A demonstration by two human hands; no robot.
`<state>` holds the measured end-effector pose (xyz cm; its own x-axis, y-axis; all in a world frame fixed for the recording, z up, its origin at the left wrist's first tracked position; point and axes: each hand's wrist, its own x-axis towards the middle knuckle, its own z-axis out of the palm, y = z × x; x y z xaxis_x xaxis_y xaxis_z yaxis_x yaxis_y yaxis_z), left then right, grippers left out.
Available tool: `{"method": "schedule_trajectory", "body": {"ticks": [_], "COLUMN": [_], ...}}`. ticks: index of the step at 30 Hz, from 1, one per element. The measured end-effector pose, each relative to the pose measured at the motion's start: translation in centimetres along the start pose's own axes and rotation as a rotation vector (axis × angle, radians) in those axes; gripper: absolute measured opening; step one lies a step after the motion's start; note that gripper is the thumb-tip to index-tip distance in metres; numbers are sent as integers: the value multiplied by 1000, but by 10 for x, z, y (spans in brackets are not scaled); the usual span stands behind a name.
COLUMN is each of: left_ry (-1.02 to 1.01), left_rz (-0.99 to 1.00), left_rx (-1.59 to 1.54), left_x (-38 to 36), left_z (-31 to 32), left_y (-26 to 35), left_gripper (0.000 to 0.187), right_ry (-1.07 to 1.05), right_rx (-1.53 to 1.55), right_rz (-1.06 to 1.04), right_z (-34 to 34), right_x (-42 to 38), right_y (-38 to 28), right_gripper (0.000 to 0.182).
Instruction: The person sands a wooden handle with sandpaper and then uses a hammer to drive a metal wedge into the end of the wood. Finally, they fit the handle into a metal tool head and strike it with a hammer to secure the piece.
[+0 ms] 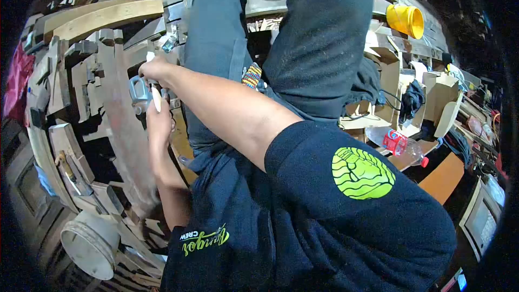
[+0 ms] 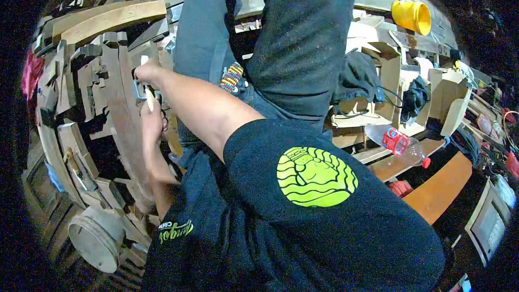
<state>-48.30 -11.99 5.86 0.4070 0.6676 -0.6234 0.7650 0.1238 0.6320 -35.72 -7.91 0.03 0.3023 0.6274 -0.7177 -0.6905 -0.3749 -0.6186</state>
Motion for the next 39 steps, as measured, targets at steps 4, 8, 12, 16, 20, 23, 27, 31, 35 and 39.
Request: {"method": "schedule_trajectory", "body": {"ticks": [4,8,12,16,20,23,27,31,35,39], "left_ry": [-33,-75,-70,-53,-38,-33,-56,-106,-102,-258], "left_rz": [49,70,86,100,162,160,208,273,332,409], "left_rx": [-102,-136,-134,-152,-227,-193,-189,-211,-215,-223], "left_x": [5,3,3,8,-8,-12,-17,-23,-36,-40], "left_z": [-7,-11,-8,-10,-13,-17,-15,-6,13,34], "left_y": [3,14,25,23,39,45,59,77,100,121], "left_gripper": [17,16,16,17,17,19,23,24,20,27], "right_ry": [49,49,54,92,-83,-135,-78,-143,-189,-318], "right_rx": [15,13,56,-7,72,209,157,203,249,437], "right_rz": [-35,-116,-143,-176,-161,-157,-215,-295,-347,-298], "right_z": [4,-1,-7,0,-3,3,-12,-22,-51,-105], "right_x": [2,-5,-9,4,-39,-36,-58,-55,-85,-125], "right_y": [-6,-17,-27,-31,-58,-57,-76,-87,-113,-134], "right_gripper": [15,16,16,17,13,13,14,13,17,23]}}
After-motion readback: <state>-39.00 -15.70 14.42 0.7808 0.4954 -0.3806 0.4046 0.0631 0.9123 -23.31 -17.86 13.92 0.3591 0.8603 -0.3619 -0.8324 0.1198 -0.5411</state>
